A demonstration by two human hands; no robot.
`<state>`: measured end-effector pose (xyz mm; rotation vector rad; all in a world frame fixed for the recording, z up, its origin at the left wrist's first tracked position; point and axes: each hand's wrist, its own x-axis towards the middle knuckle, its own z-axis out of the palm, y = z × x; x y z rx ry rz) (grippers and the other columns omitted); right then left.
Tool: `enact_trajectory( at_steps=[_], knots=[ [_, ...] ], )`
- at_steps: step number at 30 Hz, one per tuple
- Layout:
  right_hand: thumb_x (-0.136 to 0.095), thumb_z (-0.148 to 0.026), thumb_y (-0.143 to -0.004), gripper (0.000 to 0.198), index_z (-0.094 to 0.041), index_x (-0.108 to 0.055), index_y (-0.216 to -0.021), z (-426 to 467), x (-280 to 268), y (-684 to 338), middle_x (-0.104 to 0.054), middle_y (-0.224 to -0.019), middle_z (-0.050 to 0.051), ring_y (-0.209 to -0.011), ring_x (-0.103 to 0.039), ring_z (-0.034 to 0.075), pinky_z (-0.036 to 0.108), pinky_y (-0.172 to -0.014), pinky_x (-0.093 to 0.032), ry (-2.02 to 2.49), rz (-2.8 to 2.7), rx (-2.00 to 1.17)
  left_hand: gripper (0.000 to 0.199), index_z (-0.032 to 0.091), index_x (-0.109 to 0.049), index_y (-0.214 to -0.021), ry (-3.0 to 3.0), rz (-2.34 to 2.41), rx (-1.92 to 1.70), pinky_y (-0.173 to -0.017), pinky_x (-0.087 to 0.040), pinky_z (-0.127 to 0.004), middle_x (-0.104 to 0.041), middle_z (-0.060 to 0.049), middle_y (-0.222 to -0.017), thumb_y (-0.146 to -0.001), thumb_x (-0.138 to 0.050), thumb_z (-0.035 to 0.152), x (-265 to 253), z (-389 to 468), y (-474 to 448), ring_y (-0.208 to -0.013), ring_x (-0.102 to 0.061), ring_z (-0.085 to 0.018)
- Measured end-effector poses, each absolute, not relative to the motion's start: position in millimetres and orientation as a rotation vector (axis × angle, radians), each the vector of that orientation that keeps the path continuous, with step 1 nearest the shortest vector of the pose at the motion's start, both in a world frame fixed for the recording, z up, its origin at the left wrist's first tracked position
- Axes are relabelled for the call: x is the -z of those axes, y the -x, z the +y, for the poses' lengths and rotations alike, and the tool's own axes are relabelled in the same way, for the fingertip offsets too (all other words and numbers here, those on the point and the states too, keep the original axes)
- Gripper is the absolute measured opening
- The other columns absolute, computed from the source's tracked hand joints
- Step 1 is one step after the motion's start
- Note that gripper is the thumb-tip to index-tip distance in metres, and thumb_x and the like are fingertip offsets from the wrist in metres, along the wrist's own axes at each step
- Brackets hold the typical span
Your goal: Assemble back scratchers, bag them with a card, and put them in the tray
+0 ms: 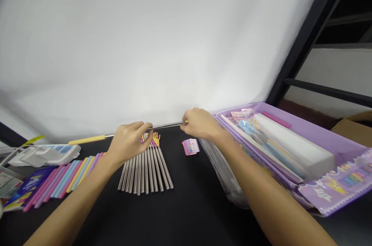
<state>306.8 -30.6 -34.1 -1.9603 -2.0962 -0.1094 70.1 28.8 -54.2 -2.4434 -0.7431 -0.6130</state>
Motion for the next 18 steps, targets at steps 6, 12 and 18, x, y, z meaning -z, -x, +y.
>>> enact_trajectory(
  at_steps=[6, 12, 18],
  knots=[
    [-0.054, -0.028, -0.071, 0.033, -0.021, -0.036, -0.045, -33.9, 24.2, -360.3, -0.034, -0.047, -0.002, -0.049, -0.033, 0.013, 0.029, -0.054, -0.017, 2.134, -1.912, 0.164, 0.035, 0.021, -0.063, -0.101, 2.429, -0.841, 0.456, -0.06, -0.036, -0.03, -0.069, -0.004, -0.077, -0.097, -0.041, 0.047, 40.4, 59.2, -21.6, -0.066, -0.063, -0.02],
    [-0.054, -0.027, -0.07, 0.031, -0.021, -0.036, -0.046, -39.1, 20.6, -372.0, -0.036, -0.046, -0.002, -0.049, -0.033, 0.013, 0.029, -0.053, -0.019, 2.109, -1.879, 0.087, 0.042, 0.021, -0.063, -0.108, 2.642, -0.888, 0.596, -0.063, -0.039, -0.026, -0.069, -0.005, -0.089, -0.099, -0.033, 0.049, 38.6, 78.9, 8.4, -0.068, -0.063, -0.017],
    [-0.052, -0.024, -0.072, 0.023, -0.02, -0.048, -0.05, -32.3, 33.2, -311.5, -0.05, -0.05, 0.001, -0.051, -0.039, 0.013, 0.029, -0.053, -0.024, 1.933, -2.07, 0.029, 0.042, 0.022, -0.066, -0.107, 2.722, -0.741, 0.701, -0.06, -0.039, -0.025, -0.067, -0.004, -0.079, -0.1, -0.034, 0.048, 47.8, 45.2, -40.0, -0.064, -0.062, -0.016]
  ],
)
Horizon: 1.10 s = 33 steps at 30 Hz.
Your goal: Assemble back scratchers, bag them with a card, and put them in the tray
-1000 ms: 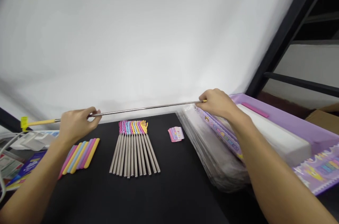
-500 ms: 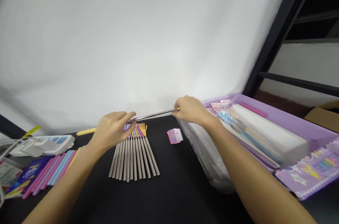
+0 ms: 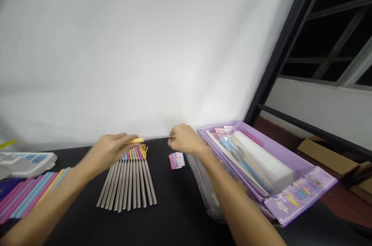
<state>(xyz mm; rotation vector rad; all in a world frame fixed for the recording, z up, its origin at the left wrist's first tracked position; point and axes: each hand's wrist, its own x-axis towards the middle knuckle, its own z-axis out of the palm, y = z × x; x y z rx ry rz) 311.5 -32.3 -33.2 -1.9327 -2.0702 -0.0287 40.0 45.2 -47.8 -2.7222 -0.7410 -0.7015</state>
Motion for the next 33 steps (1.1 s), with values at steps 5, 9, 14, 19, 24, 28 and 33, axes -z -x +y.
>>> enact_trajectory(
  at_steps=[5, 9, 14, 19, 24, 28, 33],
  knots=[
    [-0.053, -0.028, -0.075, 0.031, -0.02, -0.041, -0.049, -28.2, 38.7, -286.9, -0.04, -0.047, -0.002, -0.051, -0.032, 0.012, 0.029, -0.052, -0.02, 1.811, -2.108, -0.092, 0.036, 0.024, -0.065, -0.106, 2.768, -0.762, 0.662, -0.053, -0.033, -0.024, -0.064, -0.001, -0.076, -0.1, -0.037, 0.045, 49.8, 31.7, -60.3, -0.06, -0.058, -0.013],
    [-0.054, -0.034, -0.079, 0.035, -0.019, -0.038, -0.051, -31.1, 34.6, -296.8, -0.034, -0.049, -0.005, -0.052, -0.03, 0.011, 0.028, -0.052, -0.02, 1.763, -2.113, -0.137, 0.032, 0.026, -0.058, -0.121, 2.913, -0.702, 0.6, -0.06, -0.039, -0.024, -0.067, -0.002, -0.087, -0.102, -0.036, 0.036, 49.8, 35.6, -51.7, -0.068, -0.062, -0.014],
    [-0.056, -0.037, -0.082, 0.025, -0.018, -0.056, -0.067, -36.7, 30.6, -294.3, -0.049, -0.06, -0.004, -0.058, -0.044, 0.012, 0.025, -0.056, -0.031, 1.595, -2.116, -0.321, 0.029, 0.023, -0.061, -0.113, 2.77, -0.721, 0.556, -0.059, -0.039, -0.025, -0.067, -0.003, -0.08, -0.101, -0.038, 0.035, 49.7, 32.5, -54.8, -0.067, -0.063, -0.016],
    [-0.06, -0.04, -0.083, 0.034, -0.02, -0.065, -0.109, -41.5, 14.5, -303.0, -0.069, -0.097, 0.005, -0.084, -0.062, 0.018, 0.027, -0.073, -0.046, 1.396, -2.055, -0.521, 0.029, 0.023, -0.058, -0.117, 2.744, -0.778, 0.545, -0.056, -0.039, -0.025, -0.067, -0.004, -0.08, -0.101, -0.037, 0.034, 48.9, 22.3, -67.3, -0.066, -0.064, -0.017],
    [-0.058, -0.034, -0.083, 0.023, -0.015, -0.07, -0.087, -49.8, 3.7, -349.4, -0.072, -0.076, 0.01, -0.075, -0.066, 0.024, 0.033, -0.071, -0.047, 2.157, -1.719, -0.125, 0.026, 0.023, -0.06, -0.111, 2.9, -0.88, 0.565, -0.062, -0.042, -0.026, -0.071, -0.004, -0.088, -0.1, -0.038, 0.032, 53.2, 21.3, -69.6, -0.076, -0.067, -0.02],
    [-0.067, -0.031, -0.071, 0.035, -0.019, -0.052, -0.041, -54.0, 20.5, -366.4, -0.058, -0.044, 0.007, -0.05, -0.06, 0.023, 0.034, -0.059, -0.045, 2.658, -1.797, -0.447, 0.028, 0.022, -0.063, -0.101, 3.002, -0.872, 0.462, -0.06, -0.041, -0.026, -0.071, -0.003, -0.082, -0.1, -0.037, 0.032, 58.3, 22.8, -70.9, -0.071, -0.066, -0.019],
    [-0.064, -0.014, -0.063, 0.027, -0.018, -0.049, -0.041, -52.4, 34.9, -357.6, -0.057, -0.044, 0.004, -0.046, -0.059, 0.018, 0.028, -0.05, -0.045, 2.669, -1.735, -0.589, 0.031, 0.024, -0.064, -0.109, 3.001, -0.853, 0.436, -0.061, -0.041, -0.027, -0.072, -0.004, -0.087, -0.1, -0.036, 0.036, 61.0, 23.2, -72.5, -0.075, -0.067, -0.021]
  ],
)
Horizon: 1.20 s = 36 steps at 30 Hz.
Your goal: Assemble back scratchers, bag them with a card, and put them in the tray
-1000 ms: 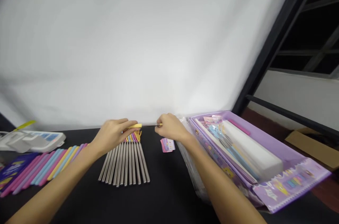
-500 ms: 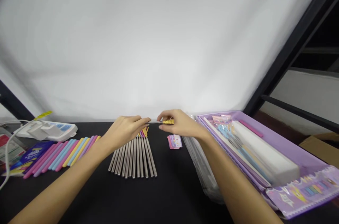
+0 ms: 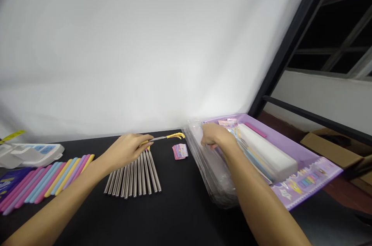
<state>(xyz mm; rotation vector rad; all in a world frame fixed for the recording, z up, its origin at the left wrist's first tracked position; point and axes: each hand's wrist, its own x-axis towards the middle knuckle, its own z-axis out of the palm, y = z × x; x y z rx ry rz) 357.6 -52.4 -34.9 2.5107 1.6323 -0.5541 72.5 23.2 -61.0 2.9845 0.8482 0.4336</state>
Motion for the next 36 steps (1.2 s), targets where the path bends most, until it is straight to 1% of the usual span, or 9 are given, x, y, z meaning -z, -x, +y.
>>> enact_trajectory(
  at_steps=[6, 15, 18, 22, 24, 26, 28, 31, 36],
  knots=[
    [-0.058, -0.012, -0.061, 0.019, -0.016, -0.055, -0.043, -54.9, 16.7, -358.4, -0.066, -0.055, 0.01, -0.055, -0.063, 0.021, 0.029, -0.053, -0.044, -2.487, 1.739, 0.436, 0.033, 0.023, -0.064, -0.112, -2.937, 0.837, -0.44, -0.066, -0.044, -0.028, -0.072, -0.005, -0.092, -0.1, -0.037, 0.036, 59.8, 23.5, -71.4, -0.077, -0.067, -0.02],
    [-0.061, -0.01, -0.058, 0.006, -0.011, -0.067, -0.061, -54.1, 2.7, -350.3, -0.066, -0.057, 0.013, -0.059, -0.065, 0.026, 0.031, -0.053, -0.043, -2.596, 1.706, 0.183, 0.034, 0.022, -0.065, -0.11, -2.866, 0.788, -0.395, -0.065, -0.04, -0.026, -0.071, -0.004, -0.089, -0.099, -0.036, 0.037, 57.2, 19.1, -75.2, -0.072, -0.063, -0.018],
    [-0.065, -0.01, -0.057, 0.025, -0.012, -0.07, -0.082, -57.8, -3.7, -343.3, -0.071, -0.078, 0.014, -0.072, -0.067, 0.027, 0.029, -0.054, -0.044, -2.663, 1.77, 0.089, 0.033, 0.021, -0.065, -0.107, -2.819, 0.78, -0.407, -0.064, -0.039, -0.025, -0.069, -0.003, -0.086, -0.099, -0.037, 0.038, 52.1, 18.0, -74.4, -0.069, -0.06, -0.016],
    [-0.069, -0.013, -0.062, 0.057, -0.018, -0.061, -0.118, -59.6, -9.0, -334.7, -0.072, -0.096, 0.007, -0.074, -0.066, 0.017, 0.022, -0.056, -0.044, -2.71, 2.012, 0.14, 0.033, 0.021, -0.065, -0.104, -2.716, 0.723, -0.38, -0.061, -0.038, -0.023, -0.066, -0.001, -0.078, -0.098, -0.039, 0.04, 47.4, 18.4, -70.6, -0.064, -0.056, -0.014],
    [-0.07, -0.017, -0.066, 0.047, -0.017, -0.064, -0.113, -57.2, -8.5, -331.2, -0.073, -0.092, 0.004, -0.073, -0.066, 0.014, 0.021, -0.058, -0.045, -2.721, 2.13, 0.191, 0.033, 0.021, -0.065, -0.104, -2.668, 0.71, -0.37, -0.062, -0.039, -0.023, -0.066, 0.0, -0.078, -0.097, -0.04, 0.04, 46.9, 19.4, -68.0, -0.066, -0.057, -0.014],
    [-0.068, -0.023, -0.072, 0.024, -0.016, -0.069, -0.095, -53.7, -6.0, -328.4, -0.073, -0.085, 0.004, -0.073, -0.065, 0.014, 0.02, -0.06, -0.045, -2.704, 2.182, 0.211, 0.032, 0.021, -0.065, -0.105, -2.627, 0.7, -0.365, -0.062, -0.039, -0.023, -0.067, -0.001, -0.08, -0.097, -0.041, 0.04, 47.0, 20.6, -65.6, -0.068, -0.059, -0.014],
    [-0.066, -0.025, -0.074, 0.013, -0.017, -0.071, -0.083, -50.7, -2.9, -326.8, -0.072, -0.079, 0.004, -0.07, -0.065, 0.015, 0.021, -0.06, -0.045, -2.677, 2.148, 0.209, 0.032, 0.021, -0.065, -0.105, -2.596, 0.691, -0.36, -0.062, -0.04, -0.022, -0.068, -0.001, -0.082, -0.096, -0.041, 0.04, 47.0, 21.6, -63.7, -0.068, -0.059, -0.014],
    [-0.065, -0.019, -0.069, 0.014, -0.016, -0.071, -0.081, -50.7, -0.4, -326.8, -0.072, -0.079, 0.009, -0.069, -0.066, 0.02, 0.027, -0.058, -0.045, -2.697, 1.986, 0.107, 0.031, 0.021, -0.065, -0.104, -2.584, 0.681, -0.364, -0.063, -0.04, -0.022, -0.069, -0.001, -0.083, -0.096, -0.042, 0.039, 46.0, 22.5, -61.8, -0.071, -0.061, -0.014],
    [-0.064, -0.013, -0.065, 0.027, -0.012, -0.071, -0.091, -57.3, -4.6, -329.4, -0.07, -0.091, 0.018, -0.087, -0.067, 0.034, 0.036, -0.065, -0.048, -2.698, 1.749, -0.135, 0.029, 0.021, -0.066, -0.104, -2.647, 0.678, -0.367, -0.06, -0.037, -0.022, -0.068, -0.001, -0.082, -0.096, -0.042, 0.036, 45.7, 23.3, -61.2, -0.066, -0.057, -0.013]
  ],
)
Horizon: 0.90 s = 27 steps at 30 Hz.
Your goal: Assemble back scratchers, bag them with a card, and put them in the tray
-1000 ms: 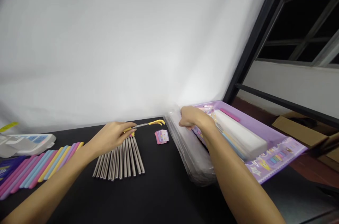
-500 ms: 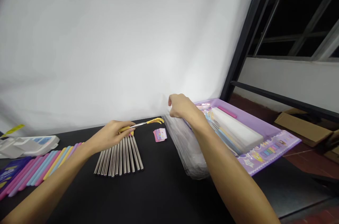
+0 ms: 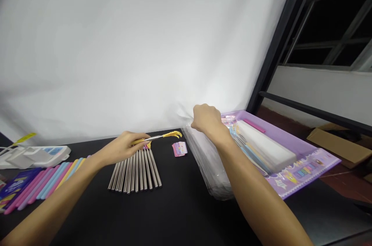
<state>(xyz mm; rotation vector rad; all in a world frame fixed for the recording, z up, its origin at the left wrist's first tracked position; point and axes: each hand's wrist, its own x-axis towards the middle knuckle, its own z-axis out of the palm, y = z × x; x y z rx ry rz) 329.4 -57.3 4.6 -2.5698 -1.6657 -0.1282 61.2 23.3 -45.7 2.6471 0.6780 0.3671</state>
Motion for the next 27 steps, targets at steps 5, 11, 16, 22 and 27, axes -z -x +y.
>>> enact_trajectory(
  at_steps=[5, 11, 16, 22, 27],
  knots=[
    [-0.066, -0.012, -0.063, 0.026, -0.012, -0.071, -0.089, -48.4, 8.7, -335.5, -0.071, -0.089, 0.017, -0.085, -0.069, 0.03, 0.032, -0.063, -0.048, 2.664, -1.778, -0.05, 0.032, 0.019, -0.066, -0.102, -2.73, 0.668, -0.337, -0.056, -0.033, -0.023, -0.065, -0.001, -0.076, -0.097, -0.041, 0.038, 49.1, 22.7, -65.1, -0.058, -0.05, -0.012],
    [-0.064, -0.009, -0.06, 0.019, -0.011, -0.072, -0.078, -40.0, 27.2, -343.4, -0.07, -0.065, 0.01, -0.061, -0.068, 0.022, 0.027, -0.053, -0.046, 2.683, -1.921, -0.42, 0.03, 0.019, -0.066, -0.101, -2.783, 0.669, -0.311, -0.056, -0.032, -0.023, -0.065, -0.001, -0.076, -0.097, -0.041, 0.036, 51.6, 21.2, -69.5, -0.059, -0.052, -0.013],
    [-0.063, -0.006, -0.057, 0.031, -0.007, -0.073, -0.086, -46.7, 15.1, -340.2, -0.072, -0.077, 0.017, -0.073, -0.07, 0.028, 0.03, -0.056, -0.048, 2.691, -1.913, -0.214, 0.034, 0.019, -0.066, -0.1, -2.788, 0.666, -0.318, -0.056, -0.033, -0.023, -0.065, -0.003, -0.076, -0.097, -0.039, 0.039, 51.7, 20.9, -67.5, -0.062, -0.055, -0.014],
    [-0.059, -0.008, -0.067, 0.042, -0.005, -0.069, -0.108, -54.2, 9.9, -331.3, -0.07, -0.097, 0.026, -0.093, -0.069, 0.035, 0.033, -0.064, -0.05, 2.723, -1.785, 0.047, 0.034, 0.019, -0.066, -0.097, -2.767, 0.664, -0.352, -0.054, -0.033, -0.023, -0.063, -0.002, -0.073, -0.096, -0.04, 0.04, 52.2, 19.6, -66.7, -0.061, -0.054, -0.014],
    [-0.062, -0.004, -0.064, 0.038, -0.007, -0.071, -0.101, -56.5, 26.6, -329.4, -0.071, -0.097, 0.024, -0.093, -0.069, 0.035, 0.034, -0.067, -0.05, 2.732, -1.848, -0.023, 0.034, 0.019, -0.062, -0.09, -2.578, 0.701, -0.336, -0.053, -0.036, -0.024, -0.062, -0.001, -0.072, -0.095, -0.04, 0.044, 59.4, 18.3, -70.2, -0.057, -0.054, -0.013]
  ],
)
